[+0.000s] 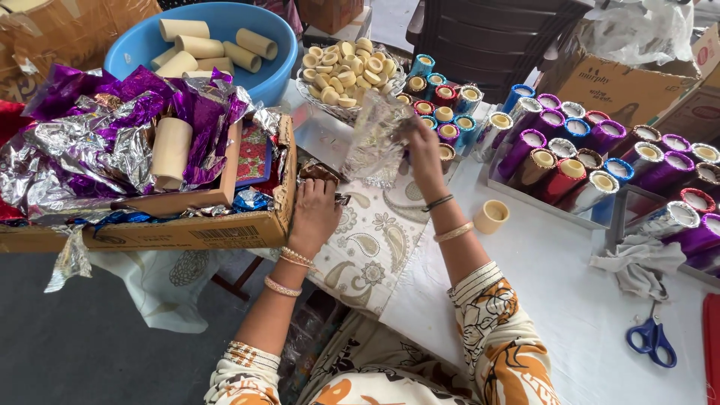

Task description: Wrapping individual party poppers in decorative foil at a workstation.

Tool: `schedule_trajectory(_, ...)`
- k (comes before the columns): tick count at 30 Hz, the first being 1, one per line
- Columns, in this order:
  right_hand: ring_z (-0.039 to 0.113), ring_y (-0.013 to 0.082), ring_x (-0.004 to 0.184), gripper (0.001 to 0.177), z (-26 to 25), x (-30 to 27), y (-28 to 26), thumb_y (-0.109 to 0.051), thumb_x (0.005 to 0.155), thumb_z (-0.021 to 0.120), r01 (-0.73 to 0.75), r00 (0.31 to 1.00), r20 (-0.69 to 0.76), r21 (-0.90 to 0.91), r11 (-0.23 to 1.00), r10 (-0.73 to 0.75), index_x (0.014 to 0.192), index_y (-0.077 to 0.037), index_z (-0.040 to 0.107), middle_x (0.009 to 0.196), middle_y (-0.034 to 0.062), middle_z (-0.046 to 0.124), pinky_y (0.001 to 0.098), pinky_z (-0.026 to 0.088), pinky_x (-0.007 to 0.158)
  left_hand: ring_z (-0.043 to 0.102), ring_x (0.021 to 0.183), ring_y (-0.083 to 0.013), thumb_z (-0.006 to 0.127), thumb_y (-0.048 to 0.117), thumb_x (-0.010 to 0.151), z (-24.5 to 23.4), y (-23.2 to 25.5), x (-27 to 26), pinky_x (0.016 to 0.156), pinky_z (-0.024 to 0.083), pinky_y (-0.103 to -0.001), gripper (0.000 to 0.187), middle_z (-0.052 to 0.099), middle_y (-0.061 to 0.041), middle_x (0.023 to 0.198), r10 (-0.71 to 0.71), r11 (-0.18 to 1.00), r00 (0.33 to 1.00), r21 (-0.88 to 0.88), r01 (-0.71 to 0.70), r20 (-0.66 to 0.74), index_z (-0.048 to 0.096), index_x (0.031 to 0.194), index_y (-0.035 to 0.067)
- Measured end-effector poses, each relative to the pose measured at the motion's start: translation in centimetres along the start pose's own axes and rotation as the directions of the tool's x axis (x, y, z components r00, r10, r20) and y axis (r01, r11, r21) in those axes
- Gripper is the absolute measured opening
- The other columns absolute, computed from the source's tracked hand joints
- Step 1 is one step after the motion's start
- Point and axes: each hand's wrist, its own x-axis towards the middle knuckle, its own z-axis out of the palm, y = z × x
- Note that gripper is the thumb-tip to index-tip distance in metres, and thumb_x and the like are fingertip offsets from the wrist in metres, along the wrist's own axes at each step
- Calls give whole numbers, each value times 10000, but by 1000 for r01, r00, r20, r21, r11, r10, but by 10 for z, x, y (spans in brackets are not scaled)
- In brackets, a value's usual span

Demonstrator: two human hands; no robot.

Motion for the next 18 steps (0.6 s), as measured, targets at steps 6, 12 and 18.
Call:
schedule_trajectory(6, 531, 99, 701, 208, -50, 18, 32, -157, 1075, 536, 17, 999, -37, 609, 793, 8, 1013, -18, 678, 914, 66, 698, 264, 437, 643, 466, 1318, -388, 760, 430, 779, 11, -8, 6, 1103, 374, -494, 608, 535, -228, 1316, 97, 995, 992, 46, -94, -84, 538, 1144, -3)
schedule_trajectory(12, 667, 141, 680, 501, -7, -2, 6, -446, 1088, 436, -308, 951, 132, 326, 894, 280, 979, -19, 676, 801, 81, 724, 273, 522, 632, 450, 1346, -395, 646, 543, 921, -10, 0, 7, 1154, 363, -495, 764, 492, -244, 1402, -13, 995, 973, -97, 37, 232, 456, 1410, -13)
schedule_trajectory(18, 701, 250, 685, 359, 53, -61, -82, -219, 965, 632, 59, 870, 354, -767, 639, 343, 1323, -227, 653, 808, 173, 735, 377, 537, 692, 426, 1341, -441, 551, 457, 985, 38, -24, -2, 1111, 348, -533, 683, 480, -293, 1408, 70, 985, 993, -161, -54, 92, 434, 1414, -61)
